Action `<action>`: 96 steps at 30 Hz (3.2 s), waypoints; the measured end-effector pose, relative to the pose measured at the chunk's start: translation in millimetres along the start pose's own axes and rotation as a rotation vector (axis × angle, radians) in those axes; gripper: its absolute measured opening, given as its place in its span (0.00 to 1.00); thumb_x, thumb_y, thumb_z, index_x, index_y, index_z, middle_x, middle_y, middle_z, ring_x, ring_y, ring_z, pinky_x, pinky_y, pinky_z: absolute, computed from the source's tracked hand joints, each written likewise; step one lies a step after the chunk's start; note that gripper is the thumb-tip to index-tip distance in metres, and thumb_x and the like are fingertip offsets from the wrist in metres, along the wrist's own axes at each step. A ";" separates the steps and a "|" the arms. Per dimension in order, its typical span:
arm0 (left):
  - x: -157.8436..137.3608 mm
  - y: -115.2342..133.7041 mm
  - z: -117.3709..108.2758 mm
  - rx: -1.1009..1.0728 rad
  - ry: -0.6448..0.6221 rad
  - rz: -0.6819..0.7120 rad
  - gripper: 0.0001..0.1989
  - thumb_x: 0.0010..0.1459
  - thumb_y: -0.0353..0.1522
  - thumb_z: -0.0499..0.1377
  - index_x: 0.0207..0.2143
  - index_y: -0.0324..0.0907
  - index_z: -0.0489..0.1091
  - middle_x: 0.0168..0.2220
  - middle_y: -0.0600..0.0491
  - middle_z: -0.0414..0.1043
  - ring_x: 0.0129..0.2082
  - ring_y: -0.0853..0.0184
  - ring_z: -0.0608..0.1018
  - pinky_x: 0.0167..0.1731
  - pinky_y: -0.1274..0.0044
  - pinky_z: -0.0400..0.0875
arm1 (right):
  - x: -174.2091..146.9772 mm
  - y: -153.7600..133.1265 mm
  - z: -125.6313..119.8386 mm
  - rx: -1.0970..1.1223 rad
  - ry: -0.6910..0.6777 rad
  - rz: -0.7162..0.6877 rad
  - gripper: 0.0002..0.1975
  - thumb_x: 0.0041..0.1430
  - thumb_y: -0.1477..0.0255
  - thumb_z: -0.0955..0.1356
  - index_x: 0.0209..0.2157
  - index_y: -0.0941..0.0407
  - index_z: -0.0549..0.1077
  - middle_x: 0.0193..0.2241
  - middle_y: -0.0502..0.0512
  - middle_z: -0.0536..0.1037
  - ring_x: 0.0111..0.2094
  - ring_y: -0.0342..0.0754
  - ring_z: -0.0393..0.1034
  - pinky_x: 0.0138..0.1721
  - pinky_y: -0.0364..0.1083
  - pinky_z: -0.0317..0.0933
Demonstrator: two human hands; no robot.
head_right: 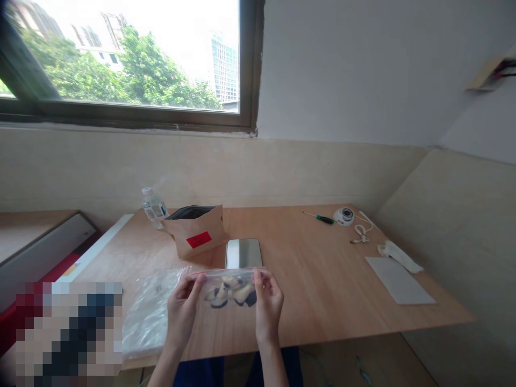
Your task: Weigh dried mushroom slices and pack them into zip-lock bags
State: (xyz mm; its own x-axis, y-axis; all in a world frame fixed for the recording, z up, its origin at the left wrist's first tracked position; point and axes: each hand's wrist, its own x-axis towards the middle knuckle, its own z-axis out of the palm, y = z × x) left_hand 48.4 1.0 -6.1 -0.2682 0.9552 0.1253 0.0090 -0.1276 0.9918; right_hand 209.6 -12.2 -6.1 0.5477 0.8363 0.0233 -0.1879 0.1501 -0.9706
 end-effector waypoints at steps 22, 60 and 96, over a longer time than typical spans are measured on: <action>-4.6 -7.9 3.1 -0.034 -0.055 -0.064 0.13 0.52 0.41 0.60 0.29 0.39 0.71 0.26 0.55 0.72 0.28 0.68 0.72 0.29 0.80 0.65 | -2.1 -3.8 -1.3 -0.188 -0.152 -0.018 0.16 0.52 0.59 0.69 0.31 0.58 0.77 0.28 0.55 0.79 0.31 0.48 0.72 0.32 0.43 0.65; -8.8 9.9 -0.7 0.031 -0.169 0.054 0.10 0.53 0.38 0.61 0.29 0.39 0.74 0.28 0.52 0.74 0.29 0.67 0.75 0.29 0.79 0.68 | 0.1 0.5 -14.1 -0.158 -0.222 -0.083 0.10 0.51 0.64 0.71 0.31 0.57 0.76 0.30 0.54 0.78 0.34 0.48 0.72 0.37 0.45 0.65; -8.2 14.4 9.7 0.030 -0.341 0.083 0.10 0.54 0.37 0.60 0.31 0.40 0.76 0.31 0.50 0.75 0.32 0.66 0.76 0.32 0.77 0.69 | -1.9 -6.8 -4.4 -0.179 -0.449 -0.089 0.09 0.51 0.65 0.70 0.27 0.57 0.74 0.25 0.51 0.75 0.29 0.46 0.71 0.32 0.44 0.65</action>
State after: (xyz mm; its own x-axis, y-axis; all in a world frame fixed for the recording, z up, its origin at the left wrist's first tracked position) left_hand 60.0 -6.1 7.3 0.0719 0.9767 0.2021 0.0473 -0.2058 0.9775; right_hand 213.4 -17.2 -0.5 0.1428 0.9749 0.1709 0.0082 0.1715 -0.9852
